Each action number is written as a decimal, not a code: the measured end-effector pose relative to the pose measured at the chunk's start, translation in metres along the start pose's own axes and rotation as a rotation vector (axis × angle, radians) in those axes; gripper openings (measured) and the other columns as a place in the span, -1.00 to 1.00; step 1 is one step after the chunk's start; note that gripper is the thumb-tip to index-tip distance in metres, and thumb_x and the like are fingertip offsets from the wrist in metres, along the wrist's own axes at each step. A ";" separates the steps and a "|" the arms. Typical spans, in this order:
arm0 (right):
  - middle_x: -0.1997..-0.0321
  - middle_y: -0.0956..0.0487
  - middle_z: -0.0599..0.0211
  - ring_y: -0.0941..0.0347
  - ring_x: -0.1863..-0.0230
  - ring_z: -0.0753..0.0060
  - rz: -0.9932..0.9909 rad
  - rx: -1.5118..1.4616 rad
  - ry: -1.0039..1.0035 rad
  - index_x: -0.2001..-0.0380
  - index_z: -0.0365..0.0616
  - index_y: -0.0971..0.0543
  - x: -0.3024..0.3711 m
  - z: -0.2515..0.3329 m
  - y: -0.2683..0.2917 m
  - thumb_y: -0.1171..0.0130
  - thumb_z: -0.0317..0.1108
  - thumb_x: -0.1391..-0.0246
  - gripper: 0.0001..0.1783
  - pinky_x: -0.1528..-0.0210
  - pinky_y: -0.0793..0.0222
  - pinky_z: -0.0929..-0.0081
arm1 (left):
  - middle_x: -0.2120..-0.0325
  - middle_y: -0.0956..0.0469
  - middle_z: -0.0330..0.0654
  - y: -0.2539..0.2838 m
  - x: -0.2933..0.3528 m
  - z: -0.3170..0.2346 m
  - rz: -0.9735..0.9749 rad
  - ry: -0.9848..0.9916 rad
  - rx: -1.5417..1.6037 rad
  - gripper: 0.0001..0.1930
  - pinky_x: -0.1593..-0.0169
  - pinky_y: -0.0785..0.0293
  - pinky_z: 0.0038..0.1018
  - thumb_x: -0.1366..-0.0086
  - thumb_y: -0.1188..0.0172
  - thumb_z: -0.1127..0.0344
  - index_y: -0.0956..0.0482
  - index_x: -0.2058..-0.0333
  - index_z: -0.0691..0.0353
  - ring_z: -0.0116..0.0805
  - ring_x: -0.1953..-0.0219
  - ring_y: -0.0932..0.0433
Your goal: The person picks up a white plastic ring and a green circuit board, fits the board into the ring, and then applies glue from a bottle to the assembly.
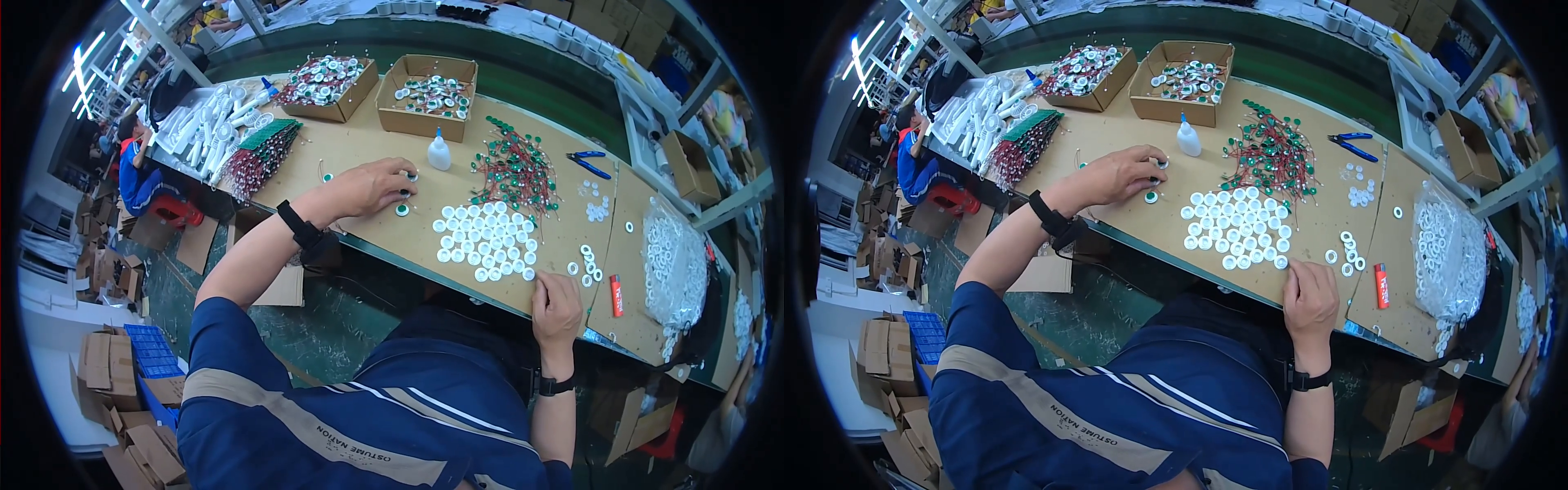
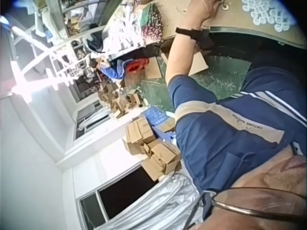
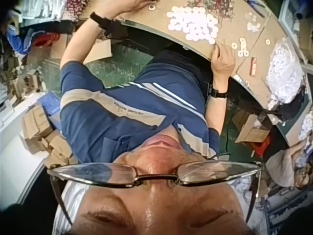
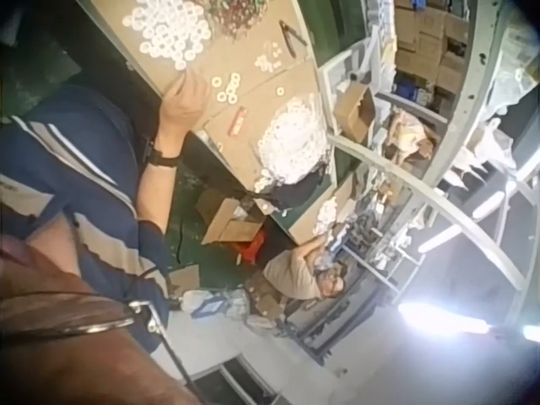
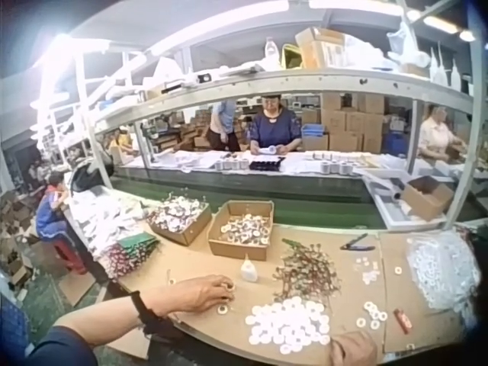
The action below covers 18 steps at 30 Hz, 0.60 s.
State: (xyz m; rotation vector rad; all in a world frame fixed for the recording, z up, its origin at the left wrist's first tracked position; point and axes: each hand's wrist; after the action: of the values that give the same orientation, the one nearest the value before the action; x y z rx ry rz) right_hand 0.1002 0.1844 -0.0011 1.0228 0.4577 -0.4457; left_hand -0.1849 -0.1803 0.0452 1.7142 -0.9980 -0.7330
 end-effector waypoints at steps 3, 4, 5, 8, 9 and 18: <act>0.15 -0.76 0.07 -0.70 0.09 -0.07 0.002 -0.002 -0.004 0.06 -0.25 -0.79 0.000 -0.001 -0.001 -0.41 -0.66 -0.24 -0.78 0.04 -0.63 0.14 | -0.37 -0.57 -0.14 -0.002 0.004 0.006 -0.002 0.022 0.011 -0.70 -0.36 -0.66 -0.16 -0.51 -0.39 0.41 -0.79 -0.17 0.11 -0.03 -0.26 -0.69; 0.15 -0.76 0.07 -0.70 0.09 -0.07 0.005 -0.001 -0.002 0.06 -0.25 -0.79 0.000 -0.001 -0.001 -0.41 -0.66 -0.24 -0.78 0.04 -0.63 0.14 | -0.36 -0.58 -0.15 -0.003 0.005 0.008 -0.004 0.034 0.017 -0.72 -0.34 -0.67 -0.18 -0.51 -0.40 0.40 -0.80 -0.15 0.13 -0.04 -0.23 -0.71; 0.15 -0.76 0.07 -0.70 0.09 -0.07 0.006 -0.001 -0.001 0.06 -0.25 -0.79 0.000 -0.001 -0.001 -0.41 -0.66 -0.24 -0.78 0.04 -0.63 0.13 | -0.36 -0.58 -0.15 -0.001 0.004 0.006 -0.003 0.032 0.016 -0.72 -0.34 -0.67 -0.18 -0.51 -0.40 0.40 -0.80 -0.15 0.13 -0.04 -0.23 -0.71; 0.15 -0.76 0.07 -0.70 0.09 -0.07 0.004 0.002 -0.002 0.06 -0.25 -0.79 0.001 -0.002 -0.001 -0.40 -0.66 -0.24 -0.77 0.04 -0.63 0.13 | -0.32 -0.63 -0.12 0.008 0.005 -0.005 0.022 0.155 0.002 -0.73 -0.33 -0.67 -0.16 -0.52 -0.38 0.40 -0.81 -0.14 0.17 -0.02 -0.19 -0.73; 0.15 -0.76 0.07 -0.70 0.09 -0.07 0.003 0.004 -0.003 0.05 -0.25 -0.79 0.001 -0.002 0.000 -0.40 -0.66 -0.25 -0.77 0.03 -0.63 0.13 | -0.32 -0.63 -0.12 0.006 0.005 -0.003 0.023 0.153 0.001 -0.73 -0.33 -0.67 -0.16 -0.52 -0.38 0.40 -0.81 -0.14 0.17 -0.02 -0.19 -0.73; 0.15 -0.76 0.12 -0.69 0.09 -0.01 0.007 0.010 0.018 0.04 -0.26 -0.80 0.001 -0.002 0.000 -0.42 -0.62 -0.26 -0.78 0.05 -0.64 0.12 | -0.02 -0.80 -0.07 -0.015 0.021 0.002 -0.232 0.172 -0.141 -0.71 -0.25 -0.69 -0.15 -0.49 -0.36 0.44 -0.83 -0.13 0.19 0.00 -0.13 -0.75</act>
State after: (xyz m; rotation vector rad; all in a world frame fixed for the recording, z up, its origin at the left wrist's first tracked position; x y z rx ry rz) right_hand 0.1004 0.1860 -0.0022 1.0388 0.4682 -0.4327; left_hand -0.1719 -0.1965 0.0297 1.7527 -0.6220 -0.7697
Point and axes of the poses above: each hand's wrist, its own x-axis away from the middle knuckle, its own y-axis out of the back of the hand, z = x × y
